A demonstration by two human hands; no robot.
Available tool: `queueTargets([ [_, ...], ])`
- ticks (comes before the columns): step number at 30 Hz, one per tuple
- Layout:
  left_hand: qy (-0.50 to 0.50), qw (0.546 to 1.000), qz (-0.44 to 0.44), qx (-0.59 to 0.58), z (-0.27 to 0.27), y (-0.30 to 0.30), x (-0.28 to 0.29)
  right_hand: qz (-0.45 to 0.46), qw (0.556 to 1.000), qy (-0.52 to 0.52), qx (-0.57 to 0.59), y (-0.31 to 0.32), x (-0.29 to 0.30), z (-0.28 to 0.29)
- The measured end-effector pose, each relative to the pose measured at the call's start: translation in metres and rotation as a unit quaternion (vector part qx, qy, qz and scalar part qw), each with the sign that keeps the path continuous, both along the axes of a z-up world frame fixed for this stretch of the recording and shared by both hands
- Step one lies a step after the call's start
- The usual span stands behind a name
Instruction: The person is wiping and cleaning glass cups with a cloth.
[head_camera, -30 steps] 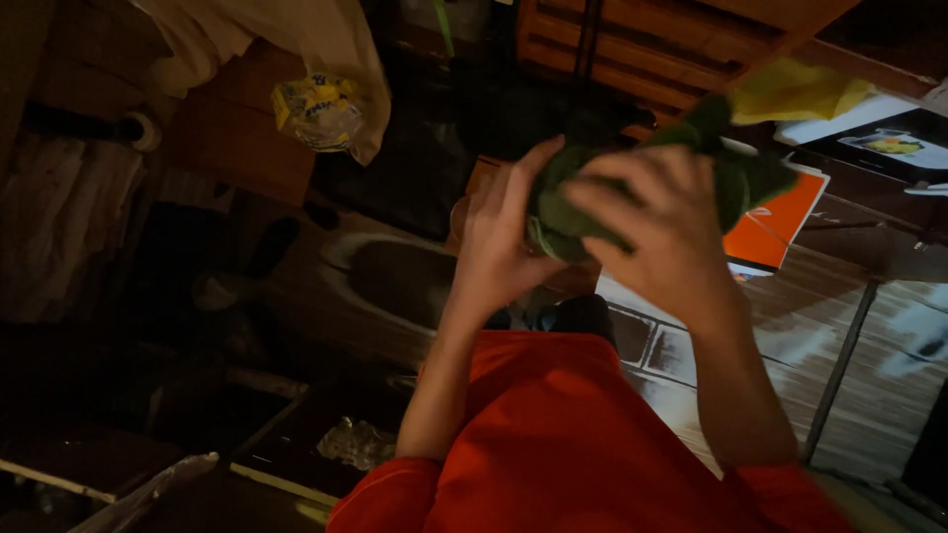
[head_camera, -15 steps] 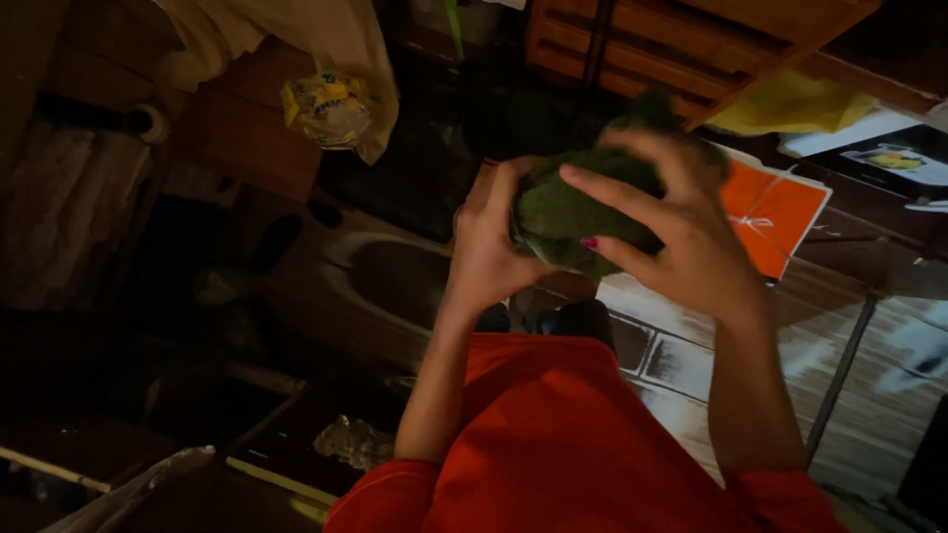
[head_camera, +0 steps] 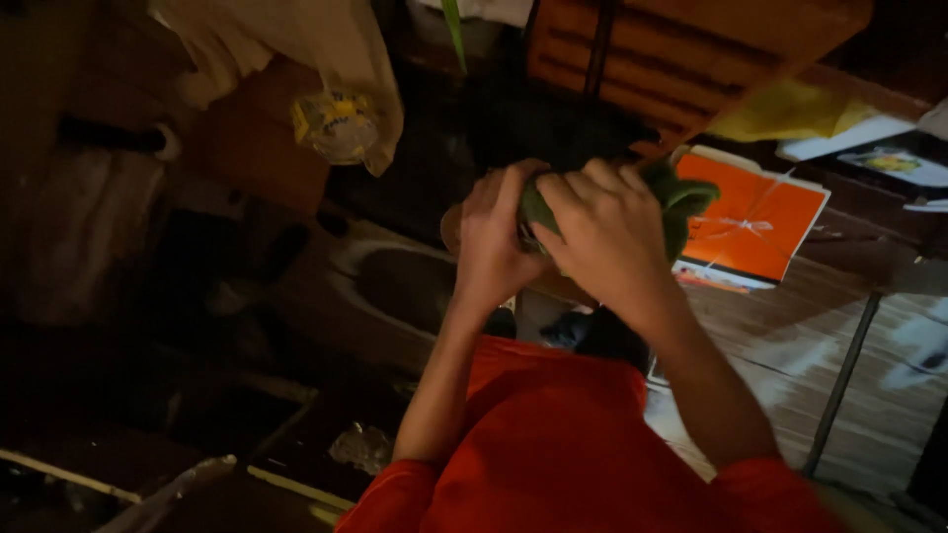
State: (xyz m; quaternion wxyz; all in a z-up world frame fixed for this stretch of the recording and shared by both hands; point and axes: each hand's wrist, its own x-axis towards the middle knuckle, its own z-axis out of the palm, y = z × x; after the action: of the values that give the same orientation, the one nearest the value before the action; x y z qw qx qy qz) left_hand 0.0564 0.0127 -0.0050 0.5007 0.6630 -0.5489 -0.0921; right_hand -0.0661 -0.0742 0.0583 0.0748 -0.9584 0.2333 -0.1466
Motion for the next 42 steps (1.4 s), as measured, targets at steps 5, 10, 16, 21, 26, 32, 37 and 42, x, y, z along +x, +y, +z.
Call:
queueTargets([
  [5, 0.017, 0.999, -0.030, 0.015, 0.006, -0.026, 0.014, -0.077, 0.992, -0.003, 0.100, -0.025, 0.011, -0.001],
  [10, 0.080, 0.994, -0.074, 0.016, 0.039, -0.047, 0.034, 0.030, 0.992, -0.091, 0.086, -0.040, 0.005, 0.027],
  [16, 0.073, 0.996, -0.019, -0.040, 0.056, -0.066, 0.042, -0.013, 0.989, -0.139, 0.042, -0.047, 0.018, 0.072],
  [21, 0.080, 0.996, 0.020, -0.034, 0.064, -0.081, 0.050, 0.136, 0.985, -0.103, 0.020, -0.092, 0.009, 0.075],
  [26, 0.042, 0.998, 0.042, -0.033, 0.059, -0.110, 0.066, 0.145, 0.987, -0.033, 0.052, -0.143, 0.035, 0.059],
  [32, 0.025, 0.998, 0.061, -0.001, 0.085, -0.159, 0.080, 0.147, 0.989, 0.021, -0.012, -0.198, 0.086, 0.085],
  [37, 0.073, 0.990, 0.104, -0.056, 0.157, -0.212, 0.074, 0.094, 0.991, 0.094, -0.023, -0.230, 0.116, 0.161],
  [42, 0.088, 0.986, 0.132, -0.058, 0.239, -0.214, 0.076, 0.113, 0.962, -0.037, 0.246, -0.255, 0.106, 0.223],
])
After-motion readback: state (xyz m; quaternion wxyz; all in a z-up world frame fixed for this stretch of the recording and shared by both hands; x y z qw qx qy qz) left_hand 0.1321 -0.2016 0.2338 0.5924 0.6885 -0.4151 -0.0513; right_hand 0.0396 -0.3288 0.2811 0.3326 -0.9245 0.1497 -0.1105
